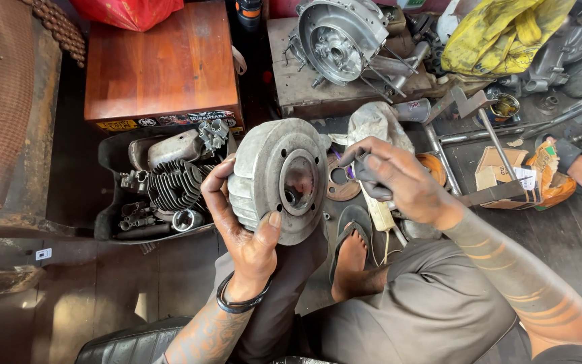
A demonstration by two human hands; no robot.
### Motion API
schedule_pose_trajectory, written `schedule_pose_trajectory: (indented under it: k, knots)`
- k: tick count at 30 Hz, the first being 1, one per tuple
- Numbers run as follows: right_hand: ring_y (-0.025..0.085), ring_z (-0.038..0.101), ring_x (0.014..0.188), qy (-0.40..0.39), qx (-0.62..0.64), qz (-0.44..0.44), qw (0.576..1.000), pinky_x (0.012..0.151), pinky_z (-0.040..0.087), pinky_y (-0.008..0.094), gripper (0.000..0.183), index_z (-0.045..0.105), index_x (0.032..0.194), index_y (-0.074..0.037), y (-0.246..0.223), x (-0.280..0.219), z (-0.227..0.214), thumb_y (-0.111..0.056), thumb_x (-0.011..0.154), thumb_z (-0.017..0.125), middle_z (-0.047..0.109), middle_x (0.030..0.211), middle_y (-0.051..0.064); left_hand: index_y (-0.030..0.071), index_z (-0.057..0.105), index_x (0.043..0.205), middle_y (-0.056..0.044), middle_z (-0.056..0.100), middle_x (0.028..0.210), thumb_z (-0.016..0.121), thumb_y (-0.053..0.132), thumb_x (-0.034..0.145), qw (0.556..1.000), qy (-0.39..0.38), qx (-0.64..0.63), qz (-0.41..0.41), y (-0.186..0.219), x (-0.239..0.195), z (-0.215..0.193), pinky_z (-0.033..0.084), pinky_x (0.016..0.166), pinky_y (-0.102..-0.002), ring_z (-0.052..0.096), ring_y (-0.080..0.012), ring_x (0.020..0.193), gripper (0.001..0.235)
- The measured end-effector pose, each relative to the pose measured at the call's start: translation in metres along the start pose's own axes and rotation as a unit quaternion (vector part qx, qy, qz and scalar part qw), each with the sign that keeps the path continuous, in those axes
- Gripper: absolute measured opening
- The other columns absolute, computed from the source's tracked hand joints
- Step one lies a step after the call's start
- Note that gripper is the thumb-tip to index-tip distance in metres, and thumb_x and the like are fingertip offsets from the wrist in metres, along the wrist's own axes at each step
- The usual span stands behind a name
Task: Cleaning and inspecting the central bore of a motorcycle flywheel using a small metal tool
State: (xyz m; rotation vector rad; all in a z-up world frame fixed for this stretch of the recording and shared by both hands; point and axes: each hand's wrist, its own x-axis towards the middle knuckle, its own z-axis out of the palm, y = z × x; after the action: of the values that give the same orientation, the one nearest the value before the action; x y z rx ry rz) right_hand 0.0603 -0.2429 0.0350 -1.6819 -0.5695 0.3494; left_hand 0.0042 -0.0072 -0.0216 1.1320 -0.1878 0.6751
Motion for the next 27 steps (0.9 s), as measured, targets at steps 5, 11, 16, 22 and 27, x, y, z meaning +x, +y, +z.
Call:
schedule_pose_trajectory:
  k: [5, 11, 16, 22, 27]
  knots:
    - [0.008, 0.038, 0.042, 0.024, 0.195, 0.057, 0.979, 0.033, 0.033, 0.023, 0.047, 0.054, 0.118, 0.004, 0.006, -0.002, -0.001, -0.039, 0.105, 0.042, 0.033, 0.070, 0.002, 0.006, 0.040, 0.138, -0.015, 0.047, 0.143, 0.079, 0.038, 0.076, 1.000, -0.002, 0.000, 0.002, 0.000, 0.000, 0.000, 0.035, 0.113, -0.041, 0.047, -0.0191, 0.125, 0.080]
    - [0.009, 0.038, 0.043, 0.038, 0.282, 0.066, 0.957, 0.033, 0.035, 0.023, 0.045, 0.053, 0.120, 0.006, 0.004, -0.001, -0.006, -0.034, 0.101, 0.044, 0.032, 0.070, 0.003, 0.006, 0.040, 0.138, -0.015, 0.048, 0.143, 0.079, 0.038, 0.076, 1.000, 0.000, 0.001, 0.000, 0.002, 0.001, -0.001, 0.035, 0.112, -0.040, 0.047, -0.0191, 0.124, 0.080]
    - [0.011, 0.037, 0.044, 0.061, 0.265, 0.070, 0.960, 0.034, 0.034, 0.024, 0.044, 0.054, 0.118, 0.004, 0.005, 0.000, 0.000, -0.035, 0.100, 0.046, 0.032, 0.070, 0.004, 0.006, 0.039, 0.139, -0.015, 0.048, 0.143, 0.078, 0.039, 0.077, 1.000, -0.002, -0.006, -0.002, 0.002, 0.002, -0.004, 0.035, 0.113, -0.041, 0.047, -0.0185, 0.124, 0.080]
    - [0.013, 0.041, 0.052, 0.005, 0.055, 0.044, 0.997, 0.043, 0.040, 0.025, 0.034, 0.055, 0.122, -0.002, 0.005, 0.003, 0.010, -0.028, 0.104, 0.041, 0.039, 0.073, 0.002, 0.007, 0.039, 0.138, -0.014, 0.049, 0.142, 0.077, 0.040, 0.079, 1.000, -0.005, 0.005, -0.004, 0.004, 0.002, -0.006, 0.036, 0.112, -0.041, 0.049, -0.0179, 0.124, 0.078]
    - [0.019, 0.050, 0.056, -0.052, -0.175, 0.003, 0.983, 0.054, 0.044, 0.034, 0.019, 0.057, 0.114, -0.004, -0.031, 0.009, 0.024, -0.017, 0.106, 0.046, 0.054, 0.068, 0.009, 0.007, 0.039, 0.137, -0.014, 0.049, 0.143, 0.076, 0.041, 0.079, 1.000, -0.001, 0.017, -0.004, 0.004, 0.001, -0.008, 0.038, 0.112, -0.041, 0.050, -0.0178, 0.123, 0.077]
